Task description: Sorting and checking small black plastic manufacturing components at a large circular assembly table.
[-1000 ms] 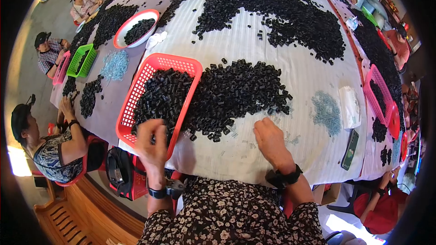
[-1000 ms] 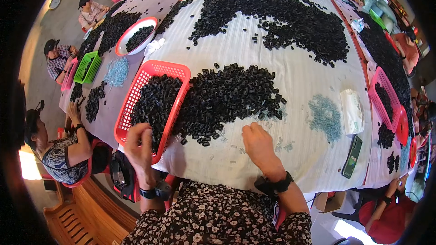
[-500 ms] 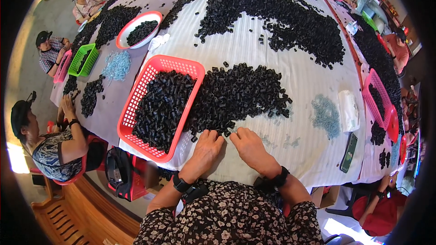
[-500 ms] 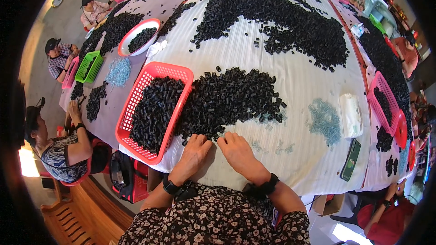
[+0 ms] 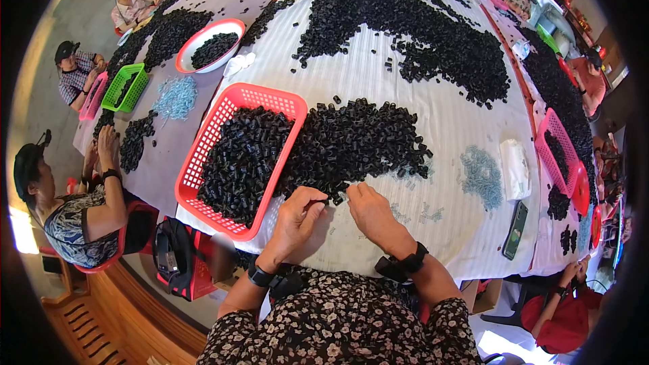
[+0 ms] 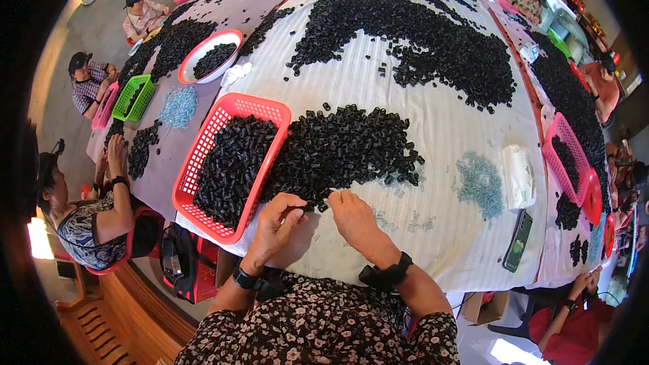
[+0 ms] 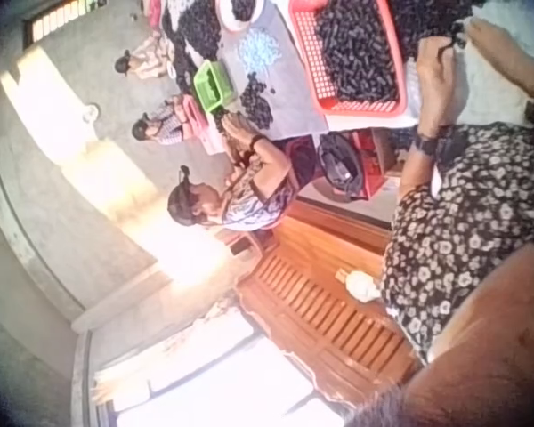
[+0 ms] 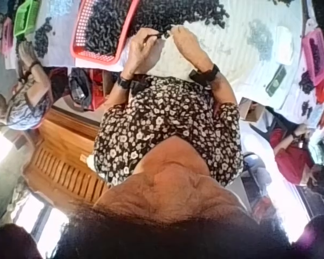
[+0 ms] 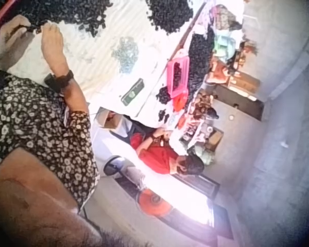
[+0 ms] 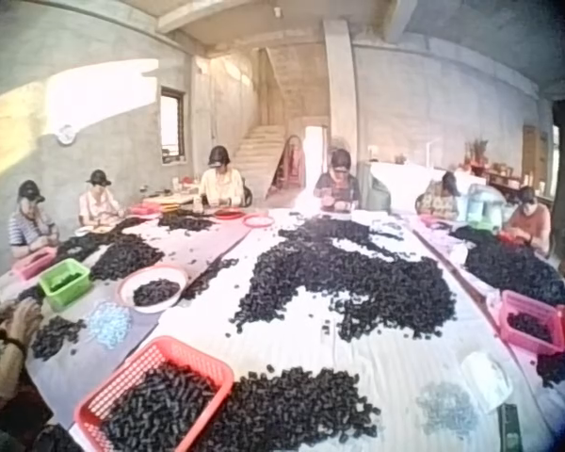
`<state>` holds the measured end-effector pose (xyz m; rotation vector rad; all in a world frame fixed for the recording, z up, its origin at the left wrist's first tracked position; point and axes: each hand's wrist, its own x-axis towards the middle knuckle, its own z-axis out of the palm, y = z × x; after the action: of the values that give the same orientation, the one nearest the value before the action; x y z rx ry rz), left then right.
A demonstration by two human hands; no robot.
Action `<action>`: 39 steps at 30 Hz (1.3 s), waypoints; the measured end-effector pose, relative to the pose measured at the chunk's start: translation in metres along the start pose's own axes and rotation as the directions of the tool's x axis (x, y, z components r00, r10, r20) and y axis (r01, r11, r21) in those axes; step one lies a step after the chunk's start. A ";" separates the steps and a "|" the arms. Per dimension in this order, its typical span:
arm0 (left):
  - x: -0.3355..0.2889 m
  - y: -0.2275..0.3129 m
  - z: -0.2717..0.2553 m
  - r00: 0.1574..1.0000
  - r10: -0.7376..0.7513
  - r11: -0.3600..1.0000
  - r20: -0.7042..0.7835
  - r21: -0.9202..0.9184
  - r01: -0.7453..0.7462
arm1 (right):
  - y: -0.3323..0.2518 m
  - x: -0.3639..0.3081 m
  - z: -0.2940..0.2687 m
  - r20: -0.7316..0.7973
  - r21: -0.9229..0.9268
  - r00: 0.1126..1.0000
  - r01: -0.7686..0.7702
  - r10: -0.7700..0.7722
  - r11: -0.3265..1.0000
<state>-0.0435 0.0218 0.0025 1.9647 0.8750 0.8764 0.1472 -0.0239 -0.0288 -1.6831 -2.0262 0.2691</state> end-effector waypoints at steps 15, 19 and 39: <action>0.001 0.012 0.011 0.884 -0.292 0.369 0.365 -0.810 0.456 | -0.010 -0.018 -0.047 0.031 0.662 0.944 -0.266 0.329 0.701; 0.000 0.002 0.017 0.917 -0.232 0.473 0.326 -0.785 0.399 | -0.011 -0.023 -0.043 0.065 0.798 0.929 -0.267 0.364 0.540; -0.004 -0.018 0.021 0.972 -0.222 0.938 0.071 -0.256 0.233 | -0.014 -0.029 -0.039 0.079 0.764 0.891 -0.342 0.447 0.547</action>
<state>-0.0330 0.0187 -0.0230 1.6108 0.8929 0.7702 0.1573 -0.0610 0.0037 -1.4804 -1.1033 1.0022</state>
